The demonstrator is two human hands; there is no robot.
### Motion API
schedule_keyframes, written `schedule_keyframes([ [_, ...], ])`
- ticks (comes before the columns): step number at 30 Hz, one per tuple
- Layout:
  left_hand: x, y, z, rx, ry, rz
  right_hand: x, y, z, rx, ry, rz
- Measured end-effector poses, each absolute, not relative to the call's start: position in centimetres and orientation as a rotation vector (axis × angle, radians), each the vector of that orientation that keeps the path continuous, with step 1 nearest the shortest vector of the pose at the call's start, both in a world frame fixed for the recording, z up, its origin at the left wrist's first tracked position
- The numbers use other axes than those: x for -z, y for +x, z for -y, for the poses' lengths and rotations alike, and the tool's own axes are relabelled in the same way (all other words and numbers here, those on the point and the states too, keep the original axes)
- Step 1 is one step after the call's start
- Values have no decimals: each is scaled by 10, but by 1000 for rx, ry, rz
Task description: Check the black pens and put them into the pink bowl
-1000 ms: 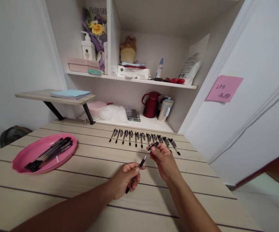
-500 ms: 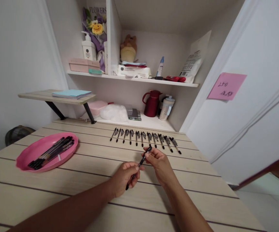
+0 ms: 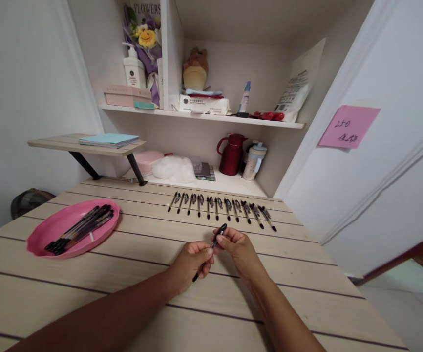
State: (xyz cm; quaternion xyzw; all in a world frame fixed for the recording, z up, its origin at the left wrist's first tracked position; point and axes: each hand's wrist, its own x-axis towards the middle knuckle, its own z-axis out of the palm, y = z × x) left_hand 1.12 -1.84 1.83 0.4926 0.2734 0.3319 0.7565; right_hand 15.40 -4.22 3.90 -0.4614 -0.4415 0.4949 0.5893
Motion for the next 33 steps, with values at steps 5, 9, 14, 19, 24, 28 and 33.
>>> schedule_keyframes([
  [5,-17,15,17,-762,1157,-644,-36,152,42,-1103,-1093,1002],
  [9,-14,16,13,-816,1318,-746,-34,148,41,-1099,-1074,979],
  [14,-13,13,10,-898,1548,-795,-26,148,37,-1056,-1072,936],
  [19,-15,13,14,-832,1528,-794,-26,148,39,-1117,-1004,931],
  [24,-18,12,16,-780,1391,-779,-34,152,43,-1188,-839,907],
  [28,-21,9,16,-726,1334,-736,-32,160,41,-1193,-830,906],
  [33,-22,7,16,-642,1250,-639,-31,166,41,-1173,-855,944],
])
